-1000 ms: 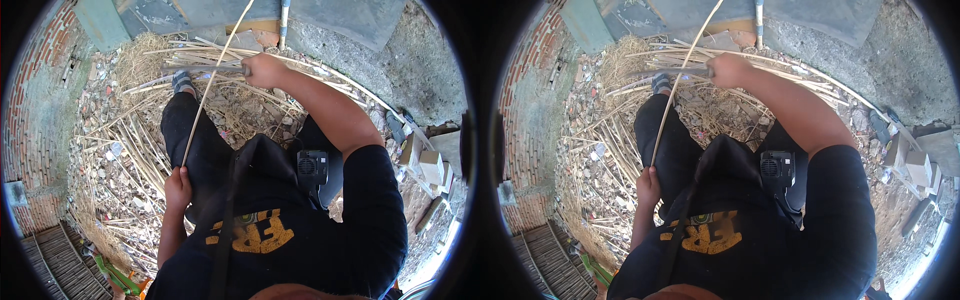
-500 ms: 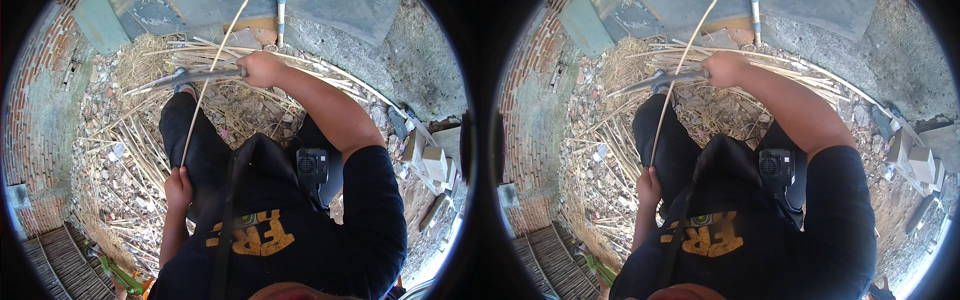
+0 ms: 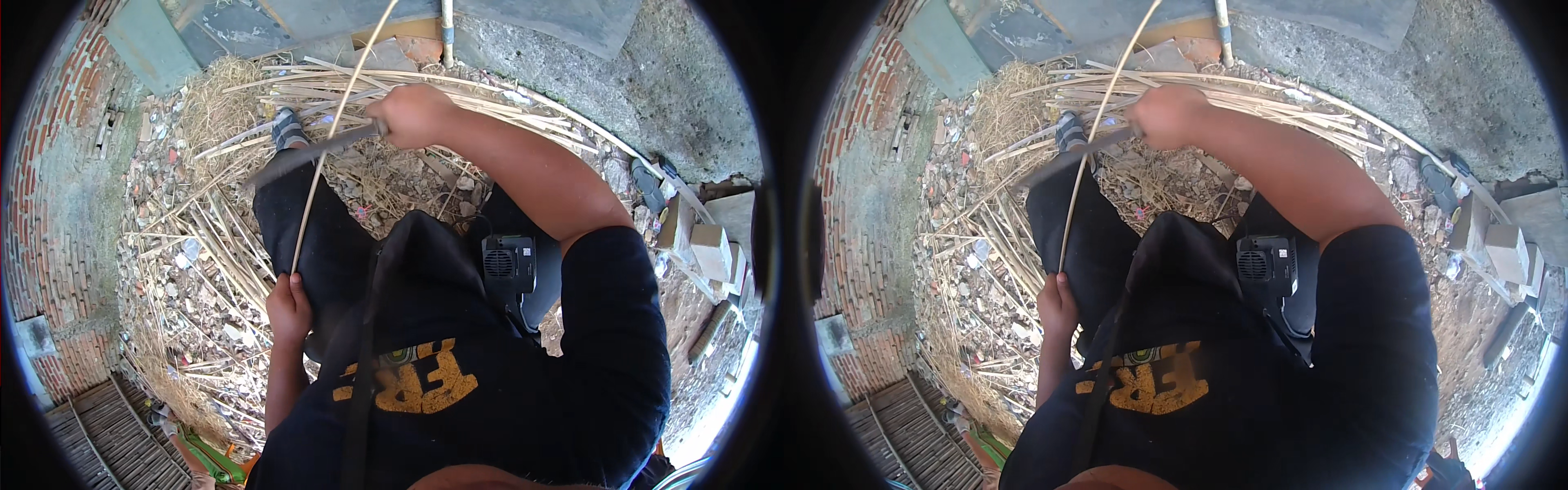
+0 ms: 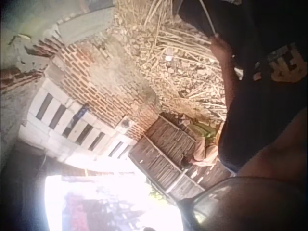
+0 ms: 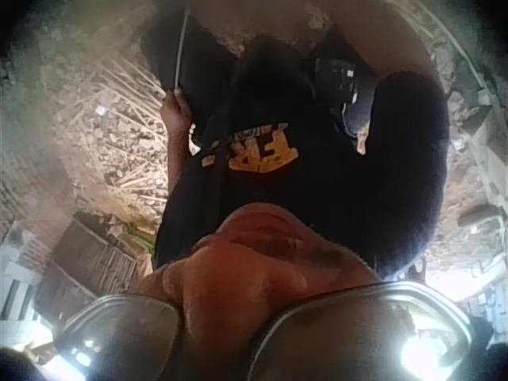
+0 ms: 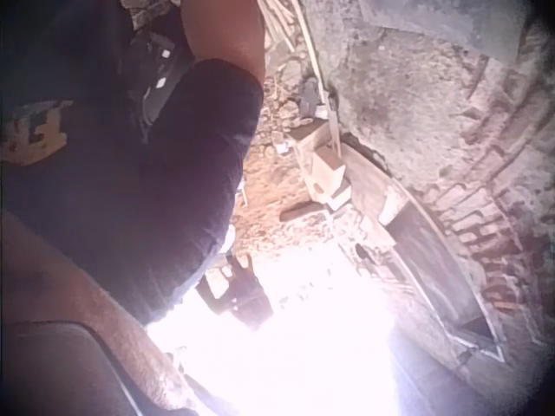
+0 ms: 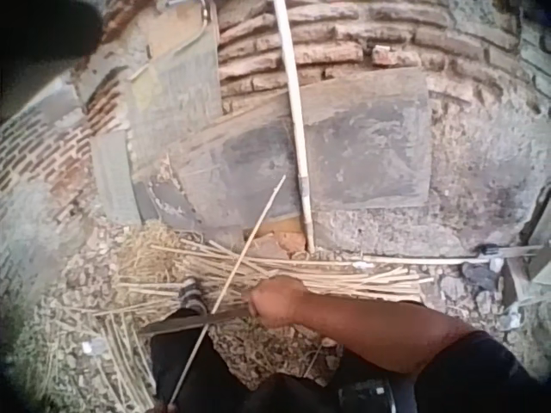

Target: The person strips thin layers from a bamboo pole using a knife. The person holds the bamboo pole with one hand and pulls the knife along its length to remove thin shavings.

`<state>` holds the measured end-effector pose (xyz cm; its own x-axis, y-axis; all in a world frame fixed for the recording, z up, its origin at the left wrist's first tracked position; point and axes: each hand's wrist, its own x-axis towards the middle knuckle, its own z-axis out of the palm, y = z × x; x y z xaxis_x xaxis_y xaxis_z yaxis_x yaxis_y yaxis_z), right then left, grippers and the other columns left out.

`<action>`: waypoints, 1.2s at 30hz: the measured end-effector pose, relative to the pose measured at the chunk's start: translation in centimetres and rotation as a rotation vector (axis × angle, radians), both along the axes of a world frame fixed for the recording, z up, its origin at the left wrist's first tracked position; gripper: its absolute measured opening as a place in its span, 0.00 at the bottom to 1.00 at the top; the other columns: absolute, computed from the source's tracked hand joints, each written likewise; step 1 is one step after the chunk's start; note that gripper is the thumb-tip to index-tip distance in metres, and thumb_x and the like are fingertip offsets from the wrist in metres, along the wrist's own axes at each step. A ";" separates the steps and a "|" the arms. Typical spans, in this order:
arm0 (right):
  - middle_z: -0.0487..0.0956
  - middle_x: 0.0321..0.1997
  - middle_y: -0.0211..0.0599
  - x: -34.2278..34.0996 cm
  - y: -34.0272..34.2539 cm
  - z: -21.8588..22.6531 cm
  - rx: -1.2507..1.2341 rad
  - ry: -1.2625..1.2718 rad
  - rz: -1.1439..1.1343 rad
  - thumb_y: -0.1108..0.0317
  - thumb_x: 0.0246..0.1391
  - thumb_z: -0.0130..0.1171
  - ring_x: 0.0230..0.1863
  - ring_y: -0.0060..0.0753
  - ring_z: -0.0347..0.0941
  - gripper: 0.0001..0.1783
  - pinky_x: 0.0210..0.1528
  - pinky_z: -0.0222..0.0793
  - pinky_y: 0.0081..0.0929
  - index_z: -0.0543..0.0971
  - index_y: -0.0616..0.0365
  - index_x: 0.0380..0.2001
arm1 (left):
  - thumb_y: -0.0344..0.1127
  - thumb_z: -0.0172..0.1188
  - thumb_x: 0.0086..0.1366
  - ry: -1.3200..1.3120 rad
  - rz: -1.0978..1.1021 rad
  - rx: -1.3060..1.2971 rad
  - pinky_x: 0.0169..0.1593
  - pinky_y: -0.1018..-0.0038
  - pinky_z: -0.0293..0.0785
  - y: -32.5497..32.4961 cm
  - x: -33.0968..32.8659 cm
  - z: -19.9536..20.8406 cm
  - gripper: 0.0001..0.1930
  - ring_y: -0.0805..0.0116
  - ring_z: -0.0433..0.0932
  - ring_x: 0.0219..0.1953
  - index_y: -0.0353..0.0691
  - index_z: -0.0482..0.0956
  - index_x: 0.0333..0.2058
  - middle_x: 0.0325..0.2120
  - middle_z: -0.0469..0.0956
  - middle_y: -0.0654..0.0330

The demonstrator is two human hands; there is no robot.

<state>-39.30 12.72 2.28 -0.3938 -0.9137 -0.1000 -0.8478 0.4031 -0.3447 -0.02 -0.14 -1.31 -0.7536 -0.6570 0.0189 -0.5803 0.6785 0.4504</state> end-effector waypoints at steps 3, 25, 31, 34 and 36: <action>0.84 0.33 0.46 -3.2 0.2 -3.8 -0.216 -0.015 -0.022 0.65 0.47 0.58 0.37 0.49 0.82 0.11 0.43 0.77 0.46 0.81 0.54 0.35 | 0.42 0.47 0.76 0.004 -0.001 -0.009 0.27 0.51 0.66 0.3 -0.4 0.0 0.20 0.34 0.74 0.23 0.35 0.68 0.26 0.17 0.72 0.41; 0.84 0.35 0.43 -0.6 -0.8 -2.5 -0.004 -0.046 -0.036 0.64 0.48 0.60 0.40 0.47 0.82 0.11 0.46 0.77 0.46 0.82 0.52 0.37 | 0.42 0.48 0.75 -0.021 -0.046 -0.022 0.26 0.52 0.66 0.0 -0.6 0.7 0.19 0.36 0.74 0.23 0.35 0.68 0.26 0.16 0.72 0.41; 0.84 0.38 0.45 -2.4 -0.3 -3.4 -0.117 -0.095 -0.242 0.63 0.50 0.60 0.43 0.49 0.81 0.15 0.47 0.77 0.47 0.80 0.54 0.42 | 0.42 0.48 0.75 -0.001 -0.059 -0.011 0.26 0.53 0.65 -0.1 -0.8 0.8 0.19 0.37 0.73 0.22 0.35 0.67 0.26 0.15 0.70 0.43; 0.84 0.38 0.45 0.8 0.1 -1.5 -0.087 0.020 -0.038 0.63 0.50 0.59 0.42 0.49 0.82 0.14 0.47 0.77 0.47 0.80 0.53 0.42 | 0.42 0.48 0.75 0.016 -0.039 0.065 0.25 0.54 0.65 -0.3 -0.5 0.6 0.20 0.38 0.72 0.21 0.35 0.67 0.26 0.15 0.69 0.43; 0.83 0.30 0.45 0.6 0.1 -1.8 -0.126 0.058 -0.009 0.64 0.47 0.61 0.36 0.50 0.82 0.13 0.43 0.78 0.46 0.80 0.54 0.37 | 0.42 0.48 0.75 0.024 -0.050 0.123 0.25 0.56 0.64 -0.6 -0.3 0.4 0.20 0.39 0.71 0.20 0.35 0.67 0.25 0.14 0.69 0.44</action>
